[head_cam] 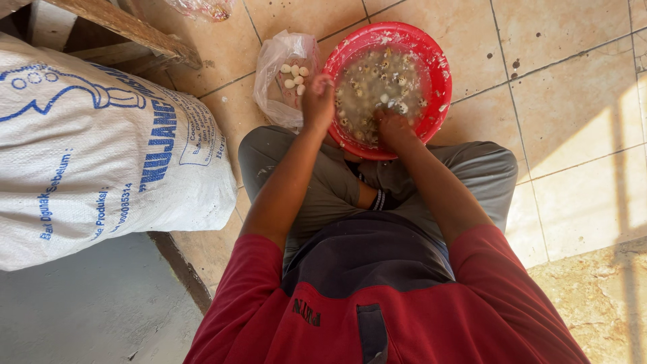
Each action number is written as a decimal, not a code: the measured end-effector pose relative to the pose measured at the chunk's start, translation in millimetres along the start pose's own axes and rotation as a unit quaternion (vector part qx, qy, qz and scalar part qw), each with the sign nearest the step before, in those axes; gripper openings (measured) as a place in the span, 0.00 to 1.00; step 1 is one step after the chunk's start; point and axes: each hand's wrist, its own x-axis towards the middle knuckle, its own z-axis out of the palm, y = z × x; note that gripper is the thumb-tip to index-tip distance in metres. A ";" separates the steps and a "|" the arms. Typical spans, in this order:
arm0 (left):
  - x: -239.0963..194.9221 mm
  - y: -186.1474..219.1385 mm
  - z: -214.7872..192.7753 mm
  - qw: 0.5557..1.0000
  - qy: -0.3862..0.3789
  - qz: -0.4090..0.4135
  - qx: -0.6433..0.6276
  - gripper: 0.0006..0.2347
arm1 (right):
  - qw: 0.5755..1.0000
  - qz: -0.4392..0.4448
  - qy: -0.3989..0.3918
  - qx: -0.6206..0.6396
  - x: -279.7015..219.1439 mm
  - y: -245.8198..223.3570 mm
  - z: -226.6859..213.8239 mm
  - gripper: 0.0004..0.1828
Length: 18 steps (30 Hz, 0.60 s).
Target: The person sits on the floor and peels small eggs by hand. They retrieve eggs from a red basin filled with water, remove the shells, and place the peeled eggs into a plastic bag on the floor.
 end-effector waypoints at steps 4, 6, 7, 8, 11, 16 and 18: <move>-58.7 27.0 11.5 0.976 -0.073 0.188 0.083 0.09 | 0.977 0.027 0.040 0.209 -34.4 -4.9 -35.5 0.17; -82.0 35.4 13.8 0.977 -0.116 0.176 0.038 0.09 | 0.959 -0.010 0.092 0.268 -55.4 -16.4 -45.8 0.17; -89.2 39.2 15.8 0.976 -0.126 0.174 0.025 0.09 | 0.955 -0.040 0.131 0.264 -64.2 -21.3 -48.6 0.18; -95.6 41.8 17.9 0.976 -0.135 0.172 0.013 0.09 | 0.948 -0.071 0.170 0.259 -70.8 -23.6 -50.7 0.19; -105.3 42.5 20.1 0.976 -0.147 0.158 -0.025 0.09 | 0.994 -0.086 -0.015 0.060 -78.2 -44.1 -40.2 0.13; -109.9 23.2 8.4 0.979 -0.114 0.157 -0.058 0.08 | 0.986 -0.101 0.105 0.076 -86.8 -51.8 -33.7 0.20; -108.3 15.6 6.0 0.985 -0.127 0.093 -0.064 0.08 | 0.995 -0.085 0.043 0.030 -91.6 -54.1 -35.1 0.20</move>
